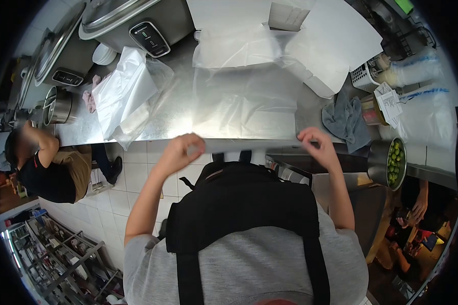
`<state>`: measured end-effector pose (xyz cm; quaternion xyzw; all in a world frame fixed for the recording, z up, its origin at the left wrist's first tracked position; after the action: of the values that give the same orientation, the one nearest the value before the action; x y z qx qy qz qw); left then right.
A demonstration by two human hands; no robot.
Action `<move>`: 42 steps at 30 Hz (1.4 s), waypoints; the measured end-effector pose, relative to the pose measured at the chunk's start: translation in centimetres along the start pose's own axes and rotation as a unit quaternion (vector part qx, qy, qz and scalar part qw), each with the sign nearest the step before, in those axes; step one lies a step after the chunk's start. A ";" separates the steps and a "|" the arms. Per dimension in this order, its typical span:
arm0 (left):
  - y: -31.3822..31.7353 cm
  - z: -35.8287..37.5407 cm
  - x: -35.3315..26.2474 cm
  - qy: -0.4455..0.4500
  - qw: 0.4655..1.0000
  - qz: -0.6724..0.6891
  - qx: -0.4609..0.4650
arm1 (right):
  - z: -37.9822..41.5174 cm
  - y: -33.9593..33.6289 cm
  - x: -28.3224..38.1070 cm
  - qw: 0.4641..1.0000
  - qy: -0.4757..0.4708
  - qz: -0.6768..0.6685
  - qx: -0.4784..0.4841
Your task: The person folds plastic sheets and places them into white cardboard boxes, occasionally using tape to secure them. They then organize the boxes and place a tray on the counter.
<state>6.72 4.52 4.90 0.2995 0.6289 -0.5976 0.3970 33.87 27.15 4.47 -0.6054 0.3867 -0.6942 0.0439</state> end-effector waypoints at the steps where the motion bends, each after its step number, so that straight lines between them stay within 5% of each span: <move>1: -1.0 -1.1 0.8 -0.015 0.999 0.035 -0.024 | -1.0 -0.1 -1.6 0.995 0.048 -0.087 -0.023; 7: -4.6 -8.2 6.8 -0.078 0.939 0.321 -0.100 | -8.0 0.3 -7.2 0.923 0.133 -0.351 -0.087; 9: -4.4 -9.6 9.2 -0.147 0.861 0.461 -0.156 | -9.6 0.6 -8.4 0.905 0.164 -0.382 -0.087; 13: -2.6 -8.1 9.1 -0.226 0.863 0.418 -0.173 | -10.1 1.4 -10.2 0.884 0.263 -0.377 -0.085; 18: -1.4 -5.0 9.8 -0.168 0.908 0.331 -0.193 | -6.9 2.9 -7.7 0.849 0.259 -0.443 -0.130; 23: 0.0 -3.9 9.4 -0.170 0.892 0.369 -0.197 | -3.7 3.8 -8.0 0.919 0.244 -0.264 -0.160; 42: 0.3 -4.0 9.0 -0.200 0.894 0.333 -0.224 | -3.2 3.5 -6.9 0.927 0.266 -0.163 -0.208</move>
<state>1.86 7.64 -3.05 0.2685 0.5165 -0.3208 0.7472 31.49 29.88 -3.01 -0.4487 0.4157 -0.7314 -0.3015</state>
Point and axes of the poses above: each hand's wrist, its own z-axis away from the middle knuckle, its own y-axis out of the palm, x = y × z, the point moved 6 cm from there along -z, towards the middle knuckle, and after that the axes turned 8 degrees about z, right-handed, at the moved point
